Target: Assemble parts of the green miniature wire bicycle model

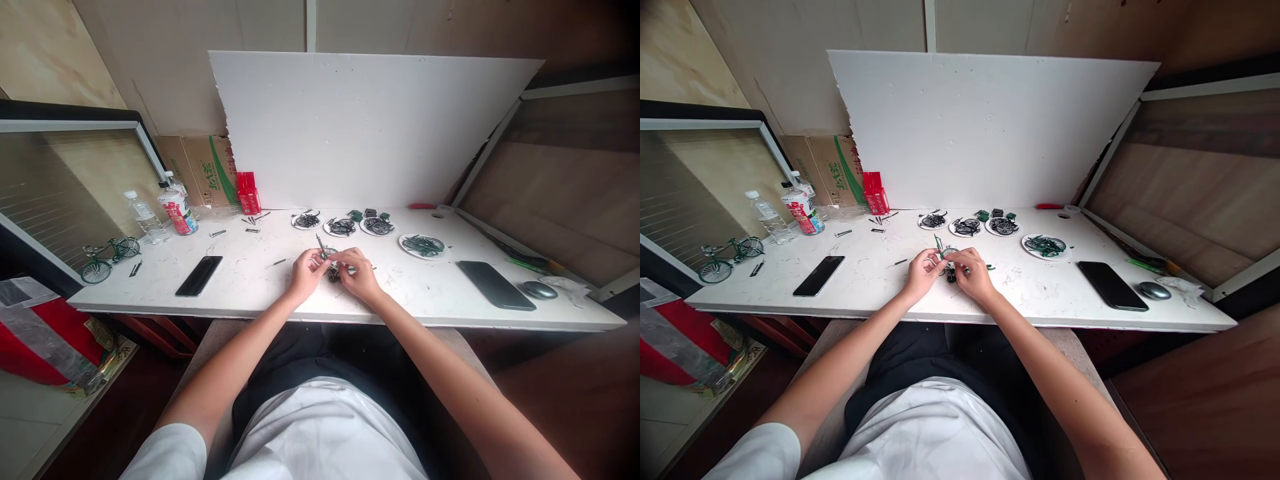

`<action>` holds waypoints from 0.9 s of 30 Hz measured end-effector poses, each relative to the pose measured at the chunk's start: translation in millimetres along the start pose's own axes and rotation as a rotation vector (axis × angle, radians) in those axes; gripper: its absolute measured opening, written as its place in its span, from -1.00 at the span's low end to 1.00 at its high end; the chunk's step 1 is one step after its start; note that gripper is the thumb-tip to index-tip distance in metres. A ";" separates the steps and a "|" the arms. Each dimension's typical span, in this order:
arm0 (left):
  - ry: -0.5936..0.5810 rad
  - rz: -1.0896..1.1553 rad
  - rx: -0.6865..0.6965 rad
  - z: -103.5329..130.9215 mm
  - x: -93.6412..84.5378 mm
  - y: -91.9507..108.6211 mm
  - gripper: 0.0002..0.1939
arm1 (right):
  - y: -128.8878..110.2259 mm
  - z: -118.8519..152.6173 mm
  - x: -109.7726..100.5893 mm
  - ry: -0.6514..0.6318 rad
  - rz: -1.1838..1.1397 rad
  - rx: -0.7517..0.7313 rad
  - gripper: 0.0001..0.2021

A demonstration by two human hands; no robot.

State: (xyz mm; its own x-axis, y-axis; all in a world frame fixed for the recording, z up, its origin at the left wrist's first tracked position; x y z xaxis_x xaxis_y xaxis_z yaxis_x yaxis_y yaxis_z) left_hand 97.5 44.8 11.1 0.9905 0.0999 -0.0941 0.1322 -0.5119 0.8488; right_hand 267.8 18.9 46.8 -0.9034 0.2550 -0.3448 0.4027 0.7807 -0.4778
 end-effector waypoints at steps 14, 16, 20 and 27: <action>0.002 -0.279 0.166 5.0 1.7 16.4 -0.79 | 4.5 5.8 5.7 -0.044 0.028 0.137 -0.65; -0.021 -0.328 0.212 7.6 4.6 19.9 -0.79 | 5.9 5.8 4.8 -0.028 0.042 0.125 -0.69; -0.037 -0.370 0.244 11.4 9.0 20.8 -0.78 | 6.9 5.5 3.6 0.003 0.068 0.090 -0.74; 0.001 -0.302 0.381 6.1 -15.7 72.3 -0.74 | 8.1 5.1 -0.6 0.097 0.055 0.104 -0.72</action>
State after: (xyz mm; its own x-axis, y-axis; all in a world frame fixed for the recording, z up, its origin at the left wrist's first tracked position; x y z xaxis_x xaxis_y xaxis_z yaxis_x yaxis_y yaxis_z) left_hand 91.7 1.0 70.8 0.9056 0.2928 -0.3068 0.4183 -0.7358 0.5325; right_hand 272.4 22.2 39.0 -0.8875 0.3537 -0.2953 0.4605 0.7021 -0.5431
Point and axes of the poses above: each hand's wrist, its own z-axis away from the middle knuckle, its own x-axis out of the palm, y = z × x, the point moved 7 cm from there along -z, towards the middle knuckle, and after that the axes turned 5 degrees about y, right-handed, at the moved point
